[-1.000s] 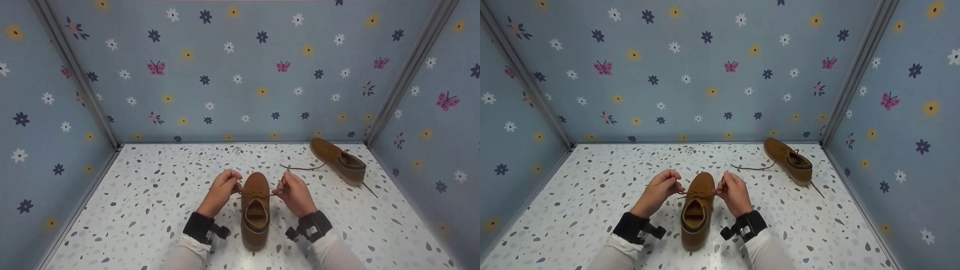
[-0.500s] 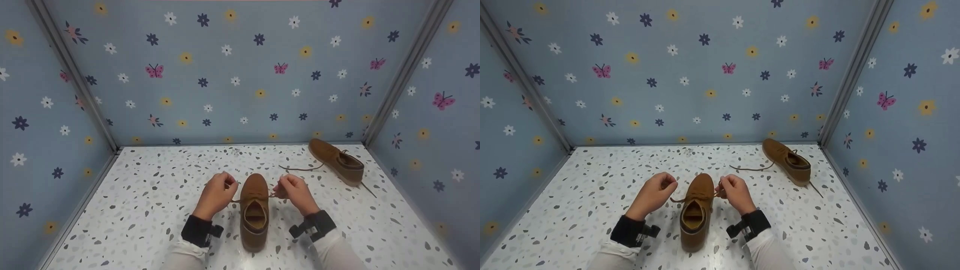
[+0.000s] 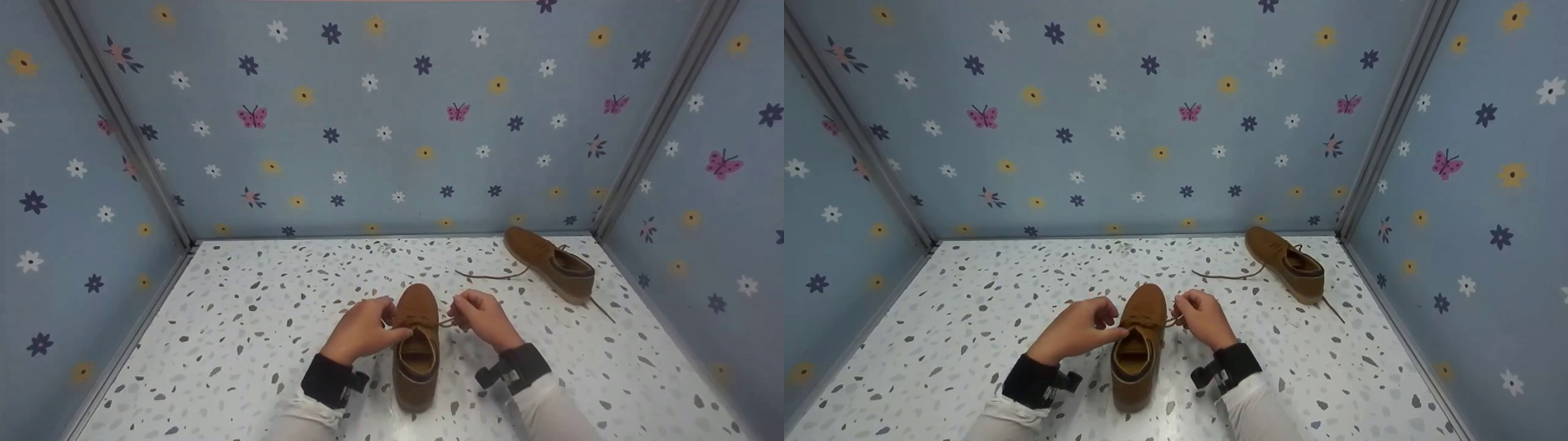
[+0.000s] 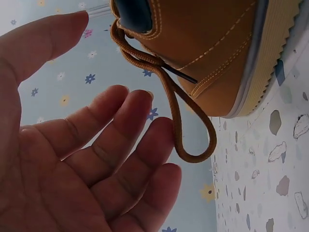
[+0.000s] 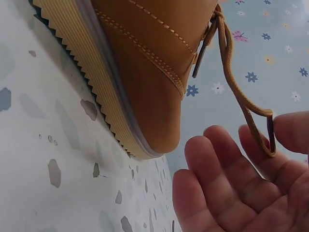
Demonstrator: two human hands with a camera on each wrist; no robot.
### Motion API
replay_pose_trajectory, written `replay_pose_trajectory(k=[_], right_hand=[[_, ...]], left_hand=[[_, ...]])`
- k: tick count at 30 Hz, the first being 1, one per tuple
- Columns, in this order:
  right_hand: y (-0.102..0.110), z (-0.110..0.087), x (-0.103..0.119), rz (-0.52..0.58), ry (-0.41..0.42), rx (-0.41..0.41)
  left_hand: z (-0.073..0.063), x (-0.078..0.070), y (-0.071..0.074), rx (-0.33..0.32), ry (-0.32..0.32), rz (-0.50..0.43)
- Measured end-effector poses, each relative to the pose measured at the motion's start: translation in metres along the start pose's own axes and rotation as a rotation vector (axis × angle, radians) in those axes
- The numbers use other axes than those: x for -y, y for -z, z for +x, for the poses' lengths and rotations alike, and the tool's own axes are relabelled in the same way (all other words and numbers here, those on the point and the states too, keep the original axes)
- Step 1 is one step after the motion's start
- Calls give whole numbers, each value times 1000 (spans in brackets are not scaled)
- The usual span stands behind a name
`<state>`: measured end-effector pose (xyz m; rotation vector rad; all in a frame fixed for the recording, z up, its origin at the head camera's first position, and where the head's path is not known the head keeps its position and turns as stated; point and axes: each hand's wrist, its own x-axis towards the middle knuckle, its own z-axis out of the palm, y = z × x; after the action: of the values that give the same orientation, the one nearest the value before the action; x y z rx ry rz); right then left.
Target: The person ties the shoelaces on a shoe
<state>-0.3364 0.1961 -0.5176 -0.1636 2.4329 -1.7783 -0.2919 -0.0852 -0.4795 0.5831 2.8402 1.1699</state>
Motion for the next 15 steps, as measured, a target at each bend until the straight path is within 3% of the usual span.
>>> replay_pose_trajectory(k=[7,15], right_hand=[[3,-1,1,-101,19,4],[21,1,5,-448,192,-11]], left_hand=[[2,0,-8,13,4,-7],[3,-1,-17,33,31,40]])
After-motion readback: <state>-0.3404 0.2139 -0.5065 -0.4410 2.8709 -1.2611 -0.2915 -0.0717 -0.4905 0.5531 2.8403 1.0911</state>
